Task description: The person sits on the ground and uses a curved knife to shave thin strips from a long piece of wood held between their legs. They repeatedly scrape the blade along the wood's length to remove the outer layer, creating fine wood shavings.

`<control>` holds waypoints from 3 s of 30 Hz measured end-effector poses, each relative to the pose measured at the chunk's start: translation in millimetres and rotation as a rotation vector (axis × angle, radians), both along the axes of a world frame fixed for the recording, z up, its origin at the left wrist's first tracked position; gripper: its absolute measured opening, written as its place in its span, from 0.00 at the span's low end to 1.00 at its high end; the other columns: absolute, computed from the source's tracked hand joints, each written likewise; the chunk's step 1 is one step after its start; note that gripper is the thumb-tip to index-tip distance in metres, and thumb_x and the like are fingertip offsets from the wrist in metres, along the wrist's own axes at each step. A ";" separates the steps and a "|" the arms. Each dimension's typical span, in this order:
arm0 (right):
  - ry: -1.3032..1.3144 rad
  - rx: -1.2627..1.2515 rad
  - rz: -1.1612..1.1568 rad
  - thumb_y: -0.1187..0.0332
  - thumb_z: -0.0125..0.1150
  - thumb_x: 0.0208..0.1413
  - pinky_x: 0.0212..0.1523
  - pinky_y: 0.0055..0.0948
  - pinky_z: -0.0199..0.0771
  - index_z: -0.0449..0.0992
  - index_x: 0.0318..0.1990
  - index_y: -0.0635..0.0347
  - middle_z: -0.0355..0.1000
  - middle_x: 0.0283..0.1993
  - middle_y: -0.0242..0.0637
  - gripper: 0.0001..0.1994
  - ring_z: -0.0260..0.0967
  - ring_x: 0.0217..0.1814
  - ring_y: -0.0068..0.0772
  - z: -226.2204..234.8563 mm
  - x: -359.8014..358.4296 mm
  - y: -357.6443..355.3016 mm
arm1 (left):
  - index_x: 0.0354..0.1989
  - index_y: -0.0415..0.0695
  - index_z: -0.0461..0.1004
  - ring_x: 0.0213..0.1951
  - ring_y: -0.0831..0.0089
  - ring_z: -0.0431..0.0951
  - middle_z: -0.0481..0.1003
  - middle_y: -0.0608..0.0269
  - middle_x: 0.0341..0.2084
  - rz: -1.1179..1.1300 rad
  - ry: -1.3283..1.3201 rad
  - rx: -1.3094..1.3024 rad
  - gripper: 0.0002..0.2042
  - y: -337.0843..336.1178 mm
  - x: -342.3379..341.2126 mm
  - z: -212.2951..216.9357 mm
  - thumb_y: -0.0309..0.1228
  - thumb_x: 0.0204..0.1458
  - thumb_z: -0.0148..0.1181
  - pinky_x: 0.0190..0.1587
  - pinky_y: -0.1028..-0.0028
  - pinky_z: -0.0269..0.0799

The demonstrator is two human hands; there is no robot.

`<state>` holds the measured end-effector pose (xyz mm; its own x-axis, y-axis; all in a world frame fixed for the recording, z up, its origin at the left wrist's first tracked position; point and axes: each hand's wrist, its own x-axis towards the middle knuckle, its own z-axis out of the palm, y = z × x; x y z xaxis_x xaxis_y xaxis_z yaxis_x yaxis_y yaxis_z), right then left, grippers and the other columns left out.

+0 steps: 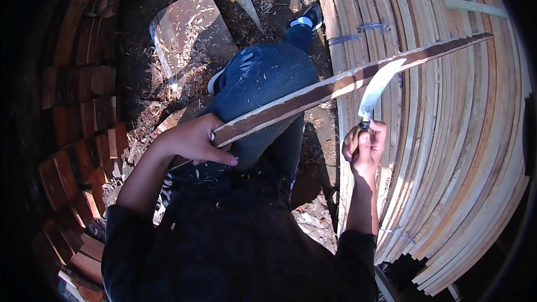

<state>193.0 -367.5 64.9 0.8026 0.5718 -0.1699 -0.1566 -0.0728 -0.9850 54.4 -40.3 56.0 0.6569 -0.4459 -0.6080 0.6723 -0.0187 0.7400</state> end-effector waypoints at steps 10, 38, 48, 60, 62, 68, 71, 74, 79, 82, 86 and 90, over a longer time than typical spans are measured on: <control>0.043 -0.191 0.238 0.68 0.54 0.61 0.18 0.18 0.55 0.59 0.52 0.60 0.60 0.21 0.29 0.15 0.56 0.17 0.16 5.2 -8.1 -2.1 | 0.26 0.38 0.73 0.10 0.83 0.67 0.69 0.70 0.12 0.003 0.033 0.029 0.13 -0.2 -0.6 1.4 0.32 0.42 0.71 0.12 0.81 0.60; 0.005 -0.112 0.270 0.67 0.52 0.62 0.15 0.17 0.51 0.61 0.53 0.59 0.61 0.22 0.30 0.15 0.53 0.15 0.15 0.4 -6.2 1.7 | 0.20 0.41 0.70 0.10 0.83 0.67 0.67 0.72 0.09 0.023 0.046 0.047 0.13 -4.6 2.5 8.5 0.30 0.40 0.72 0.12 0.81 0.60; -0.011 0.023 -0.004 0.66 0.53 0.62 0.15 0.16 0.51 0.60 0.52 0.59 0.62 0.22 0.29 0.15 0.54 0.16 0.15 -2.2 2.9 4.7 | 0.16 0.42 0.67 0.10 0.83 0.67 0.67 0.72 0.09 -0.011 0.017 -0.002 0.15 -0.7 -1.7 -1.2 0.29 0.40 0.72 0.12 0.81 0.59; -0.056 -0.217 0.174 0.64 0.48 0.64 0.16 0.19 0.55 0.64 0.47 0.61 0.57 0.19 0.28 0.10 0.57 0.17 0.17 1.4 1.2 3.2 | 0.27 0.37 0.73 0.10 0.82 0.67 0.68 0.71 0.11 -0.047 0.001 0.032 0.13 -1.9 -3.0 -0.6 0.32 0.42 0.71 0.12 0.80 0.60; 0.164 -0.133 0.120 0.58 0.44 0.66 0.16 0.17 0.54 0.63 0.44 0.62 0.57 0.19 0.28 0.14 0.56 0.17 0.17 -1.6 -9.6 14.8 | 0.24 0.38 0.72 0.10 0.82 0.67 0.68 0.71 0.10 -0.052 -0.041 -0.002 0.13 1.7 -1.6 -7.0 0.32 0.42 0.71 0.12 0.80 0.60; 0.491 -0.074 0.293 0.48 0.41 0.64 0.08 0.19 0.47 0.61 0.39 0.59 0.54 0.11 0.33 0.20 0.50 0.08 0.19 6.3 -7.4 18.8 | 0.16 0.43 0.67 0.10 0.84 0.67 0.66 0.73 0.09 -0.031 0.001 -0.008 0.15 2.5 0.5 -1.4 0.29 0.40 0.72 0.12 0.81 0.59; 0.478 0.149 0.171 0.50 0.37 0.66 0.07 0.20 0.45 0.64 0.45 0.59 0.54 0.10 0.33 0.20 0.45 0.06 0.19 -4.1 -18.4 20.4 | 0.16 0.43 0.67 0.10 0.84 0.67 0.66 0.73 0.09 -0.023 -0.016 -0.044 0.15 2.8 -0.2 -3.7 0.29 0.40 0.72 0.12 0.81 0.59; 0.256 0.233 -0.065 0.52 0.35 0.67 0.08 0.19 0.50 0.63 0.47 0.63 0.61 0.16 0.36 0.21 0.50 0.09 0.19 4.2 -14.6 15.6 | 0.16 0.43 0.67 0.10 0.83 0.67 0.66 0.73 0.09 -0.011 0.008 -0.005 0.15 0.6 2.4 1.4 0.30 0.40 0.72 0.12 0.81 0.59; 0.034 -0.203 0.059 0.58 0.43 0.66 0.14 0.17 0.53 0.66 0.46 0.64 0.63 0.19 0.33 0.16 0.55 0.13 0.16 7.2 -20.7 19.9 | 0.26 0.38 0.73 0.11 0.82 0.67 0.69 0.71 0.13 -0.033 0.008 0.050 0.14 2.9 -1.3 -0.2 0.33 0.41 0.71 0.12 0.80 0.60; 0.230 0.224 -0.214 0.59 0.47 0.65 0.15 0.21 0.56 0.67 0.46 0.62 0.65 0.19 0.33 0.15 0.58 0.14 0.19 15.2 -2.0 15.7 | 0.28 0.37 0.74 0.11 0.82 0.68 0.70 0.70 0.14 -0.037 -0.003 0.014 0.15 1.9 -3.8 -4.9 0.34 0.41 0.72 0.12 0.80 0.61; -0.358 -0.248 0.575 0.56 0.42 0.66 0.14 0.21 0.56 0.68 0.46 0.62 0.66 0.19 0.36 0.18 0.57 0.14 0.19 6.5 -22.8 33.3 | 0.29 0.37 0.74 0.11 0.82 0.69 0.70 0.70 0.13 -0.049 0.029 0.064 0.15 -0.5 1.0 3.3 0.34 0.41 0.72 0.13 0.80 0.62; 0.137 0.094 -0.250 0.55 0.42 0.66 0.14 0.20 0.54 0.68 0.45 0.62 0.66 0.21 0.35 0.18 0.58 0.15 0.17 19.2 0.9 14.7 | 0.18 0.41 0.69 0.11 0.83 0.68 0.67 0.72 0.10 -0.003 -0.009 0.006 0.15 0.8 -1.8 -2.6 0.31 0.40 0.73 0.12 0.81 0.60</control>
<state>193.9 -352.7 84.2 0.8940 0.3773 -0.2418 -0.2899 0.0755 -0.9541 52.6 -39.4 53.3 0.6608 -0.4444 -0.6049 0.6659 -0.0249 0.7457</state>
